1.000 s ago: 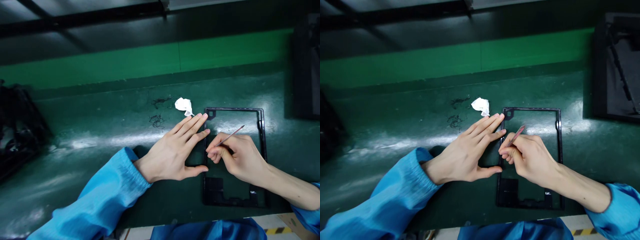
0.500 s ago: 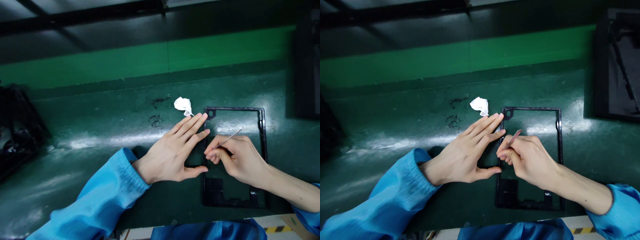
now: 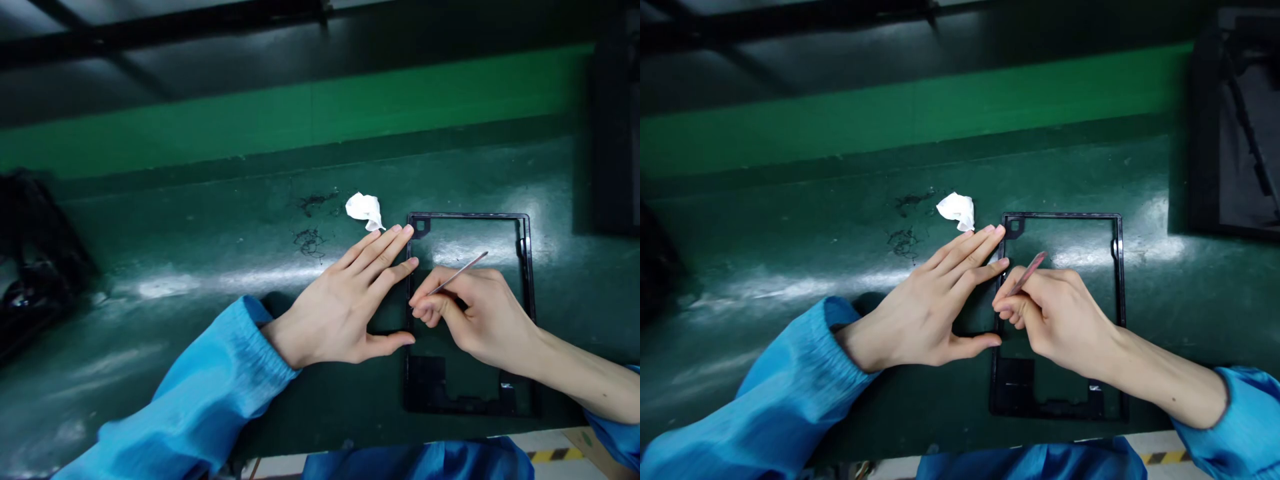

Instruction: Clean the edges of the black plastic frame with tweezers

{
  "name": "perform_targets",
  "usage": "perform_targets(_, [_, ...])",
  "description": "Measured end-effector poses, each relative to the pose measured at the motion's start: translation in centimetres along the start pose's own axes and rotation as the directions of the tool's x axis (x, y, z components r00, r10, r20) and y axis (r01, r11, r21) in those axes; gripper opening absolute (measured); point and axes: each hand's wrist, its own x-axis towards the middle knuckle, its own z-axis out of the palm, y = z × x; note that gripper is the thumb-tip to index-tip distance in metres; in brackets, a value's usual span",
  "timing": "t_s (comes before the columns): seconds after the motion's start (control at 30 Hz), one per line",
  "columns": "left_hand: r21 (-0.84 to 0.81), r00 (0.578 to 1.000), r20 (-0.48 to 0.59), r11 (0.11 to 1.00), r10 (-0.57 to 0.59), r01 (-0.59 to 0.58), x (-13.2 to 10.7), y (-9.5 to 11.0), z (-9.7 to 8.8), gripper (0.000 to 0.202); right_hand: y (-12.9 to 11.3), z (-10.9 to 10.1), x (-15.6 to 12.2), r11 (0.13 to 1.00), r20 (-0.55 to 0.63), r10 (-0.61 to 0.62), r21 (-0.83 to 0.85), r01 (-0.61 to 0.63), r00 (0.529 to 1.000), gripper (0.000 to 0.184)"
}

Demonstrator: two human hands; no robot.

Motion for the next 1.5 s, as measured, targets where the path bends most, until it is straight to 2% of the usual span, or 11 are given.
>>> perform_targets(0.47, [-0.038, 1.000, -0.002, 0.999, -0.012, 0.012, -0.01, -0.06, 0.09, 0.085, -0.14, -0.13, 0.14, 0.997, 0.016, -0.037, -0.069, 0.038, 0.999, 0.025])
perform_targets(0.8, [-0.008, 1.000, 0.004, 1.000, 0.002, -0.002, 0.07, 0.02, -0.09, 0.084, 0.13, -0.29, -0.03, 1.000, 0.058, -0.017, -0.010, 0.018, 0.998, 0.024])
perform_targets(1.03, [-0.018, 1.000, -0.008, 1.000, 0.004, -0.004, 0.06, 0.00, -0.05, 0.084, 0.03, -0.16, -0.02, 1.000, 0.011, 0.004, 0.018, -0.004, 1.000, 0.024])
perform_targets(1.37, [-0.011, 1.000, -0.005, 1.000, -0.002, 0.002, 0.04, 0.04, 0.02, 0.085, 0.06, -0.18, 0.01, 0.994, 0.017, -0.054, -0.094, 0.055, 0.998, 0.025])
perform_targets(1.5, [-0.017, 1.000, -0.004, 1.000, -0.004, 0.004, 0.01, 0.03, 0.00, 0.083, -0.09, -0.10, -0.04, 1.000, 0.011, -0.016, -0.023, 0.017, 1.000, 0.025])
